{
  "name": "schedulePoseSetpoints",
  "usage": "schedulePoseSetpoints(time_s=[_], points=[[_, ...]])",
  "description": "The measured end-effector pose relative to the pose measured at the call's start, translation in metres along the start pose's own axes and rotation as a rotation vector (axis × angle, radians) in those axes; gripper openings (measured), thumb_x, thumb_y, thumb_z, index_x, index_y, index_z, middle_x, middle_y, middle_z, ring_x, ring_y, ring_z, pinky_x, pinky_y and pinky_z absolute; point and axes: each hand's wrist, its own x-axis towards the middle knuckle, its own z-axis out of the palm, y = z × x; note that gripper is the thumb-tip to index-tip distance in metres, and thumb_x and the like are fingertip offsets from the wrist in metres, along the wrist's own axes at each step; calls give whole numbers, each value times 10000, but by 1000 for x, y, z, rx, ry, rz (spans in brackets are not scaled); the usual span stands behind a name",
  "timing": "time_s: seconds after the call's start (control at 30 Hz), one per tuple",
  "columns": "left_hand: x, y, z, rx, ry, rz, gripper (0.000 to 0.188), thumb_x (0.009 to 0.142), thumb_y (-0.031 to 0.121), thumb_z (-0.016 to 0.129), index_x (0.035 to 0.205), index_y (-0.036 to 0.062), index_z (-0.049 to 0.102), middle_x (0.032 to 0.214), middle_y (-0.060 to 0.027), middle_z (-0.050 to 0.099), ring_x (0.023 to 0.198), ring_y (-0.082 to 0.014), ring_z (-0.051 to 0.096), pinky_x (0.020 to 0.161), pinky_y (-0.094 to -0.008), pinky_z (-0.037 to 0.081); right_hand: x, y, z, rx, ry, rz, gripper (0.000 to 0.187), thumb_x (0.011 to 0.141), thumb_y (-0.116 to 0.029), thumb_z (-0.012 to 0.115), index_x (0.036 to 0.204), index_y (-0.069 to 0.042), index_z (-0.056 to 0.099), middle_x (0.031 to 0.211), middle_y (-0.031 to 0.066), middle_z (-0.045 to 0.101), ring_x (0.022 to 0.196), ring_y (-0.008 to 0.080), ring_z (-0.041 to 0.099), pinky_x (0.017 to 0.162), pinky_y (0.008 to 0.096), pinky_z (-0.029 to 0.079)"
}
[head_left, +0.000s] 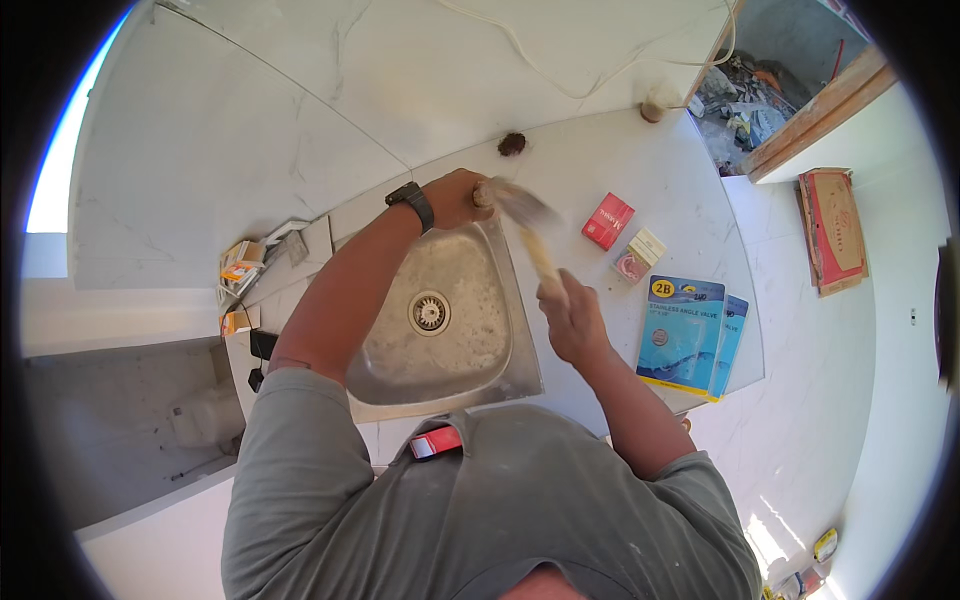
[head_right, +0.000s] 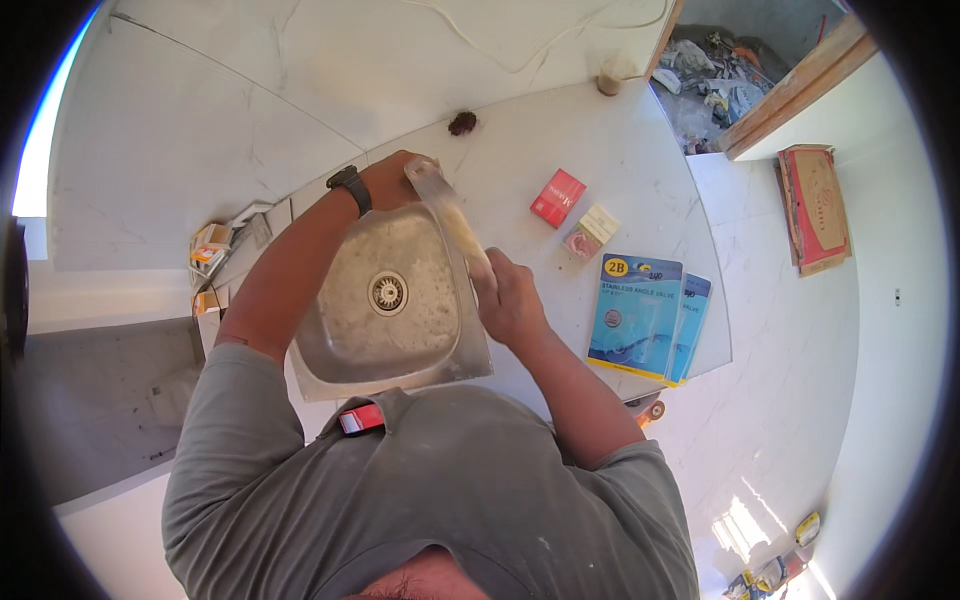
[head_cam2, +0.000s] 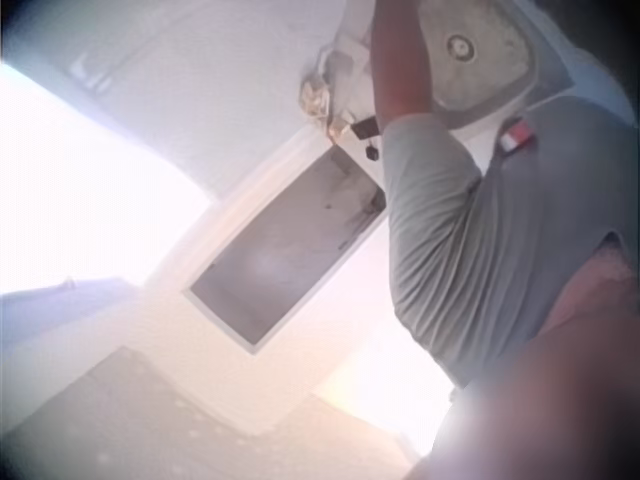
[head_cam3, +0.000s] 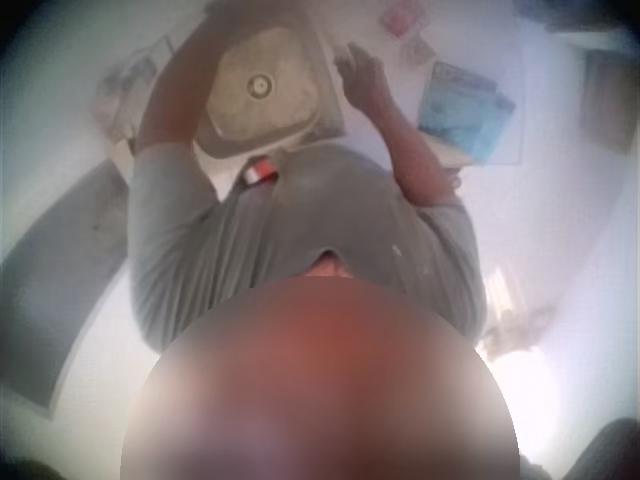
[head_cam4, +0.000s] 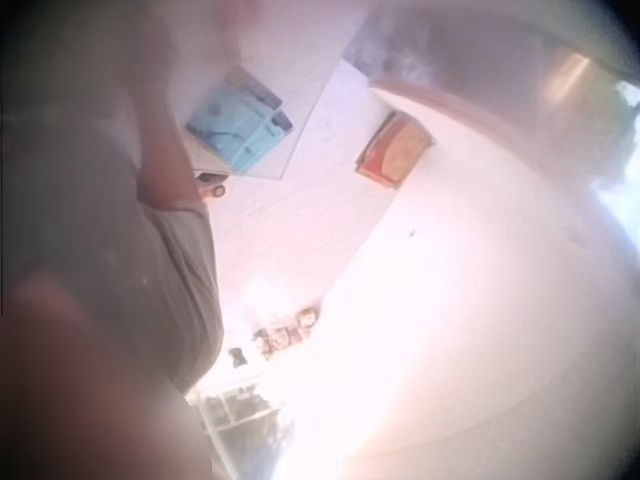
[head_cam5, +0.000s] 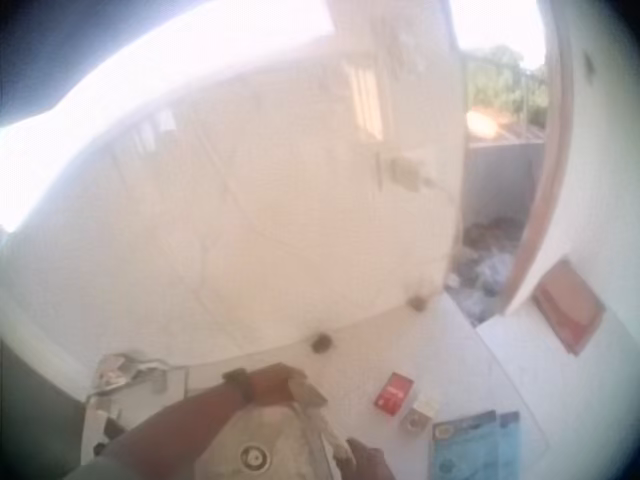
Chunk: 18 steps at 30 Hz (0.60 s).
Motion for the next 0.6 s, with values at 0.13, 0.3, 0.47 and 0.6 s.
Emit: schedulePoseSetpoints(time_s=[0.13,0.3,0.47,0.6], points=[[2,13,-11,-32,13,-1,185,882,153,729,1003,34,655,858,-57,695,791,-200,633,771,-351,512,14,-15,-8,-203,-83,204,561,1070,-499,417,927,9,606,721,164,610,604,290,531,601,388,452],[-7,27,-19,-98,-19,-224,159,872,126,727,965,33,638,832,-75,675,780,-191,610,766,-354,509,-3,-43,-21,68,3,-17,572,1072,-484,417,876,20,602,715,146,596,574,276,497,584,366,429],[-5,15,-10,-70,22,4,179,884,176,712,948,27,635,833,-150,690,750,-274,614,769,-407,510,16,-12,-1,-118,-1,8,669,1030,-618,414,820,-4,577,651,19,507,536,114,407,495,259,319],[-2,13,4,-7,-25,10,155,860,124,716,957,32,638,858,-96,680,796,-228,633,777,-367,517,2,-20,-10,-155,-12,257,553,1074,-459,419,845,13,597,656,106,574,619,210,564,623,383,464]])
